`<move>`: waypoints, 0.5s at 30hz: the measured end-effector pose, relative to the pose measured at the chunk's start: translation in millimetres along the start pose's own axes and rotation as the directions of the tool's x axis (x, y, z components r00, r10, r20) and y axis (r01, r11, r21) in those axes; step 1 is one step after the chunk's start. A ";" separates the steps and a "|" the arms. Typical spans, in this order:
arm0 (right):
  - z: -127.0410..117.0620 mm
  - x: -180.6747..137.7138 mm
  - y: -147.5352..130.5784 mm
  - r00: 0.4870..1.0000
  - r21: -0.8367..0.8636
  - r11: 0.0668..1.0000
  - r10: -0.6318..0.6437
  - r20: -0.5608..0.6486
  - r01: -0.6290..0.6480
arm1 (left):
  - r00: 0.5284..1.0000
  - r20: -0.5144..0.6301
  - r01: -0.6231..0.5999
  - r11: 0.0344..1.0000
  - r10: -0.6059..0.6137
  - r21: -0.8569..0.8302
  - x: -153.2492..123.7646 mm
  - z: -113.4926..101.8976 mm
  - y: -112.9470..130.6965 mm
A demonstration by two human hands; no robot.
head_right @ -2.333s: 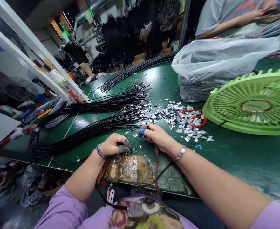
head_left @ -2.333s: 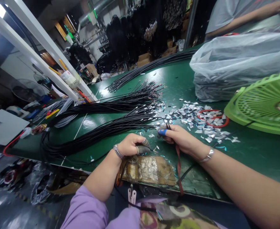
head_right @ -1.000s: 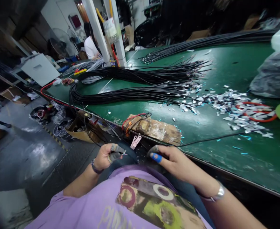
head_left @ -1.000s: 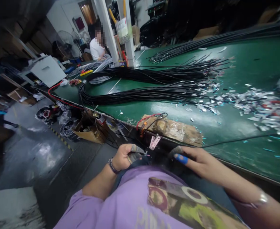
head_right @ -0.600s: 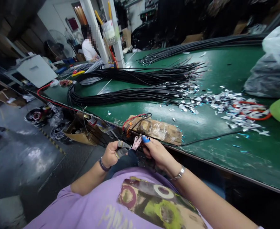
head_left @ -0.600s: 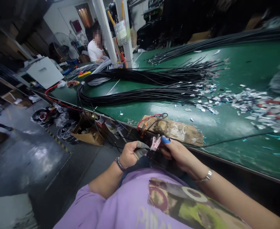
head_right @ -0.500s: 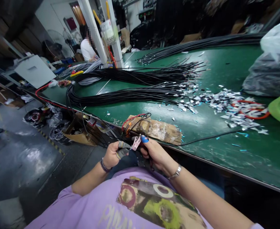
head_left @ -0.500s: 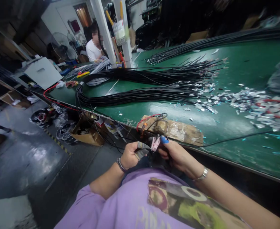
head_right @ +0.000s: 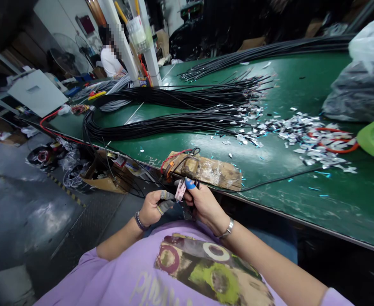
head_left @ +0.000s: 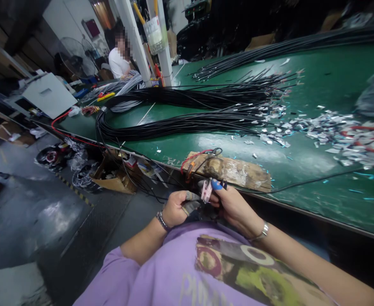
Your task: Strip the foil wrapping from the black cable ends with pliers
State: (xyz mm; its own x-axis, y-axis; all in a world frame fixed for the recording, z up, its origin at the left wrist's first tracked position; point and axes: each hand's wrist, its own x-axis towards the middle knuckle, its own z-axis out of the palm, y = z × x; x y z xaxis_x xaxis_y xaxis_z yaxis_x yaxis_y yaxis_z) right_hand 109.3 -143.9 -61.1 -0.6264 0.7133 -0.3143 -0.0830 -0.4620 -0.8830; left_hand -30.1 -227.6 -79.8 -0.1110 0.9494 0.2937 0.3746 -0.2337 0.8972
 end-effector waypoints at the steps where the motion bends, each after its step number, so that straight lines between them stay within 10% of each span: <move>1: -0.1 0.1 0.5 1.000 -0.002 1.000 -0.001 -0.001 0.001 | 1.000 0.002 0.000 1.000 0.000 0.005 -0.2 0.3 -0.1; 15: -11.1 -2.3 11.9 0.997 0.057 0.996 0.068 0.024 -0.069 | 0.999 0.007 -0.033 0.998 0.033 0.058 -15.4 -6.7 0.9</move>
State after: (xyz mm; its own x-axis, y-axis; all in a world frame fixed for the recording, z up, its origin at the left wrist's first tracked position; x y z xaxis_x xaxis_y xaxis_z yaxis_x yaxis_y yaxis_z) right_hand 118.3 -145.2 -74.7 -0.6488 0.6675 -0.3654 -0.0831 -0.5394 -0.8379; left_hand -34.2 -243.8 -81.3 -0.0917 0.9427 0.3208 0.4309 -0.2528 0.8662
